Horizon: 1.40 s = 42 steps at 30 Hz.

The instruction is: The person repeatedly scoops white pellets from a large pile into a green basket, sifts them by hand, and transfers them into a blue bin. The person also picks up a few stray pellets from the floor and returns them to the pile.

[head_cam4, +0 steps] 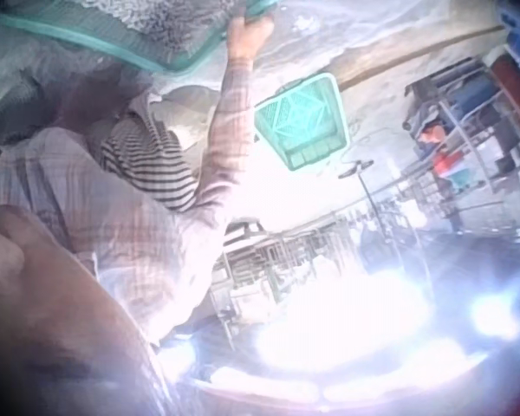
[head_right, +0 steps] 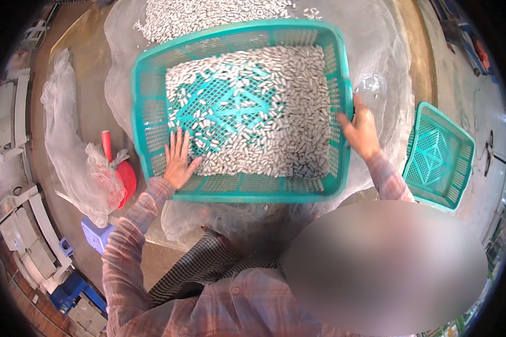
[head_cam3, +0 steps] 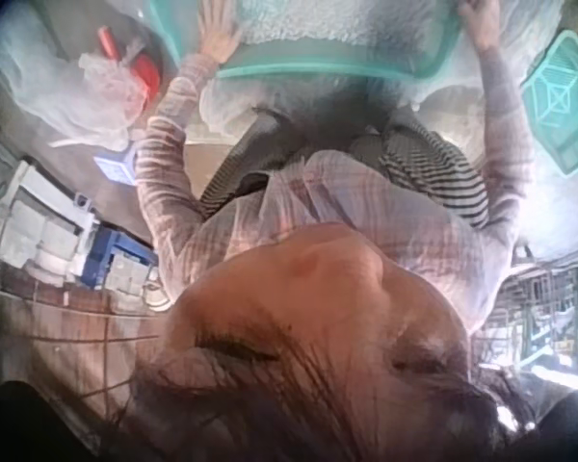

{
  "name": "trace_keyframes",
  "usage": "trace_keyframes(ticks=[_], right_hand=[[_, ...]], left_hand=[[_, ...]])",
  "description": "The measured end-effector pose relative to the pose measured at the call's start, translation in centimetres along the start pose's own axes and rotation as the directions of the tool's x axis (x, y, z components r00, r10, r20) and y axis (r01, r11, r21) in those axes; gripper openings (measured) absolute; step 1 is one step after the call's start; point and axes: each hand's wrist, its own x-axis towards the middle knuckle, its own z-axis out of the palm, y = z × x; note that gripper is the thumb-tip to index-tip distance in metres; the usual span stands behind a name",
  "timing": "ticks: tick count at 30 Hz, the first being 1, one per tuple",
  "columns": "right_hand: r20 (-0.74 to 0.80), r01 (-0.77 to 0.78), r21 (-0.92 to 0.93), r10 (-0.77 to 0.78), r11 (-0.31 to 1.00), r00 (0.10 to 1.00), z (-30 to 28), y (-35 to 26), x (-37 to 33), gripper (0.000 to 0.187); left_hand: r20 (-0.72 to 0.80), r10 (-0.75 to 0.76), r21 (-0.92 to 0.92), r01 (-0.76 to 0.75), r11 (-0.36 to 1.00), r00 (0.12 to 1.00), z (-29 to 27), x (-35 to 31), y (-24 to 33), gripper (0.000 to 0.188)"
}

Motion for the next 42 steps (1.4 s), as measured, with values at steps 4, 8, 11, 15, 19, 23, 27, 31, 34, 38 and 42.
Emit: trace_keyframes(ticks=[4,8,11,15,19,23,27,31,34,38,42], right_hand=[[-0.119,0.202,0.16,-0.184,0.966,0.976,-2.6,-11.2,-2.6,0.052],[-0.216,0.115,0.347,-0.04,0.931,0.976,-5.5,-12.0,-0.6,0.054],[-0.252,0.1,0.484,0.029,0.869,0.967,-4.9,-11.0,-0.6,0.046],[-0.173,0.045,0.404,0.028,0.914,0.985,-3.3,-7.8,-0.9,0.045],[-0.177,0.074,0.372,-0.007,0.925,0.984,-3.6,-9.7,-0.1,0.046],[-0.239,0.1,0.365,-0.011,0.926,0.971,-6.1,-11.0,0.0,0.046],[-0.263,0.117,0.404,-0.008,0.907,0.965,-5.8,-7.8,0.0,0.045],[-0.216,0.063,0.294,0.003,0.954,0.976,-6.0,-8.4,0.4,0.045],[-0.267,0.141,0.313,-0.055,0.939,0.962,-5.9,-8.6,1.4,0.045],[-0.243,0.094,0.366,-0.002,0.926,0.97,-7.2,-8.4,1.3,0.044],[-0.262,0.018,0.34,0.076,0.94,0.962,-6.7,-6.7,-0.4,0.044]], left_hand=[[-0.267,-0.113,-0.411,-0.007,0.911,0.957,3.7,-0.9,-0.4,0.084],[-0.412,-0.107,-0.292,-0.02,0.956,0.905,4.5,2.3,5.0,0.084],[-0.536,-0.012,-0.297,-0.176,0.938,0.844,0.8,10.3,9.7,0.071],[-0.702,0.086,-0.104,-0.221,0.97,0.707,-3.1,17.3,18.7,0.079],[-0.387,0.344,-0.39,-0.49,0.78,0.855,-1.6,10.7,23.4,0.075],[-0.098,0.667,0.001,-0.671,0.742,0.738,0.6,4.5,16.2,0.07],[-0.208,0.37,0.113,-0.354,0.928,0.905,0.1,8.4,7.7,0.066],[-0.668,0.001,-0.224,-0.202,0.953,0.744,-0.4,16.4,14.5,0.063],[-0.664,0.206,-0.281,-0.496,0.822,0.719,-2.8,18.5,23.4,0.056],[-0.348,0.64,-0.148,-0.714,0.685,0.686,-0.2,11.0,28.3,0.063],[0.048,0.678,0.04,-0.68,0.732,0.733,2.2,6.5,15.8,0.063]])
